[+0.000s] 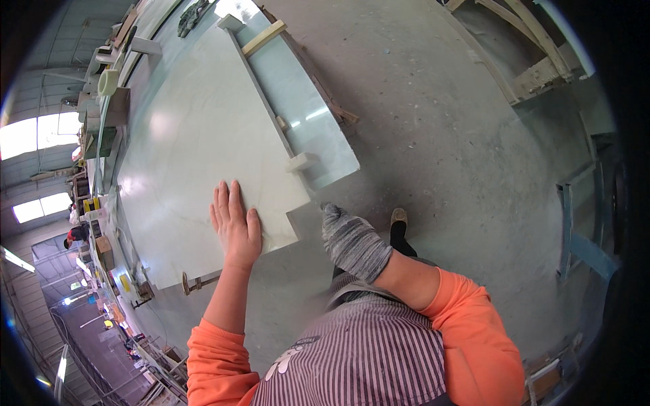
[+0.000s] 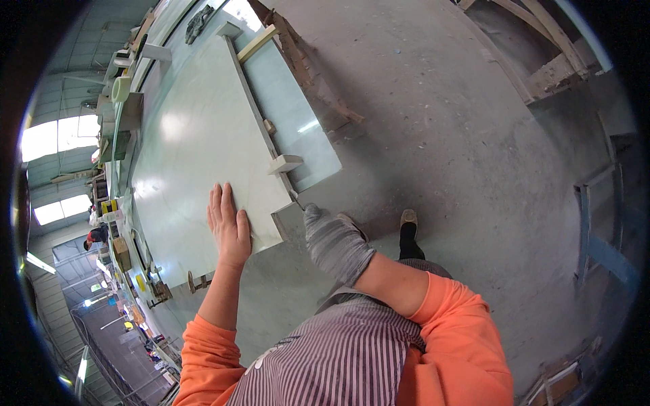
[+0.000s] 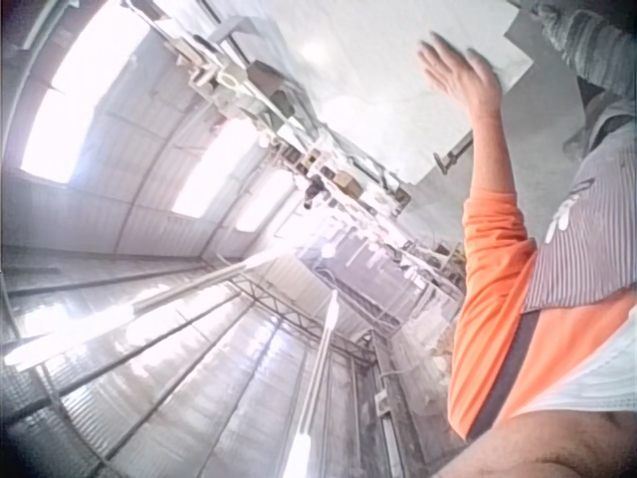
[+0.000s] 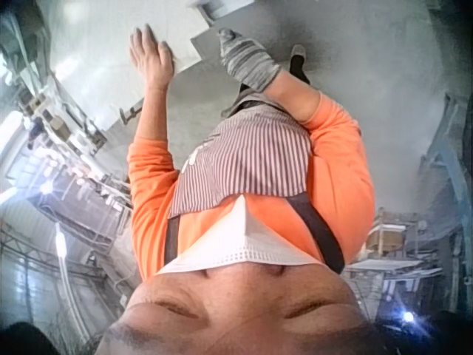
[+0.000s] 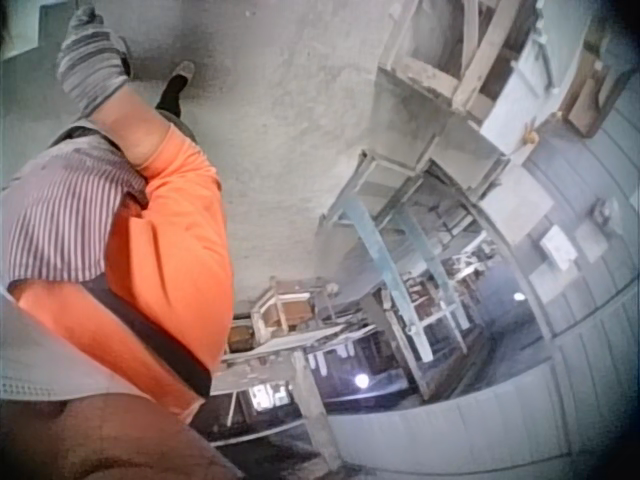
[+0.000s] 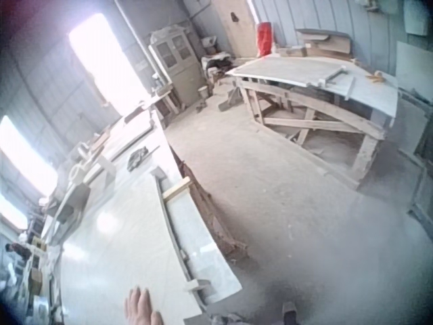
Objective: The person smooths the edges of a large white cabinet door with a small tool, then moves to a workbench to scrape and scrape the edges of a large glass panel using a utility knife. The person handles the cabinet door and glass panel while working in a workshop.
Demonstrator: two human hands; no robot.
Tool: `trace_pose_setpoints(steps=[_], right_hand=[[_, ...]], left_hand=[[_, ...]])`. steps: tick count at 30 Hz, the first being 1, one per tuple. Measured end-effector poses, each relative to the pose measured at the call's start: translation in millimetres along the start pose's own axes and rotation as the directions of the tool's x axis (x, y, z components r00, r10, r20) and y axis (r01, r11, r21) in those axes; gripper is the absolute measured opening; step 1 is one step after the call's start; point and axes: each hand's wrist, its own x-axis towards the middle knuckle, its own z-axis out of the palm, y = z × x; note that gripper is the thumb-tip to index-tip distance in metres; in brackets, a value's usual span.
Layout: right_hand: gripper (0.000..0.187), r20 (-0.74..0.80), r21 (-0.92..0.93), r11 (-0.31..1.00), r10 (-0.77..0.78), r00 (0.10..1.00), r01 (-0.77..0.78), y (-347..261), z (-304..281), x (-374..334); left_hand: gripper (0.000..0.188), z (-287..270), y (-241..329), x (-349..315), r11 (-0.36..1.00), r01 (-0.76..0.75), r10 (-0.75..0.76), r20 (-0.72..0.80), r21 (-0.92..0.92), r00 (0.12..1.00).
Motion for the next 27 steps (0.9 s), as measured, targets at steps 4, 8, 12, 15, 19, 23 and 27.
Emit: trace_pose_setpoints(steps=[4, 8, 12, 15, 19, 23, 27], right_hand=[[0.041, 0.086, 0.101, 0.994, 0.022, 0.996, -0.031, 4.0, 1.5, -0.4], [0.036, 0.135, 0.11, 0.992, 0.052, 0.989, -0.067, 0.2, 0.1, 4.3], [0.031, 0.162, 0.131, 0.988, 0.063, 0.985, -0.085, 5.3, -1.0, 9.3], [0.029, 0.227, 0.219, 0.956, 0.143, 0.963, -0.194, 11.8, 4.4, 5.7], [0.028, 0.082, 0.21, 0.971, 0.103, 0.991, -0.119, 9.4, 23.0, 0.2], [0.029, 0.084, 0.222, 0.968, 0.103, 0.991, -0.119, 9.4, 35.0, 3.1], [0.028, -0.052, 0.352, 0.936, 0.009, 0.999, 0.01, 12.8, 26.4, 0.0]], left_hand=[[0.063, -0.6, 0.9, 0.0, 1.0, 0.011, -0.011, 0.003, 0.001, 1.0], [0.063, -0.8, 1.2, -0.9, 1.0, 0.005, -0.005, 0.007, 0.0, 1.0], [0.063, -0.3, 0.1, -1.5, 1.0, 0.007, -0.007, 0.009, 0.001, 1.0], [0.062, 0.1, 0.1, -1.0, 1.0, 0.011, -0.011, 0.012, 0.007, 1.0], [0.062, -0.6, 0.1, -1.3, 1.0, 0.006, -0.006, 0.018, 0.001, 1.0], [0.062, -0.4, -0.2, -1.2, 1.0, 0.0, 0.0, 0.011, 0.009, 1.0], [0.062, -0.1, 0.2, -2.0, 1.0, 0.004, -0.005, 0.011, 0.001, 1.0]])
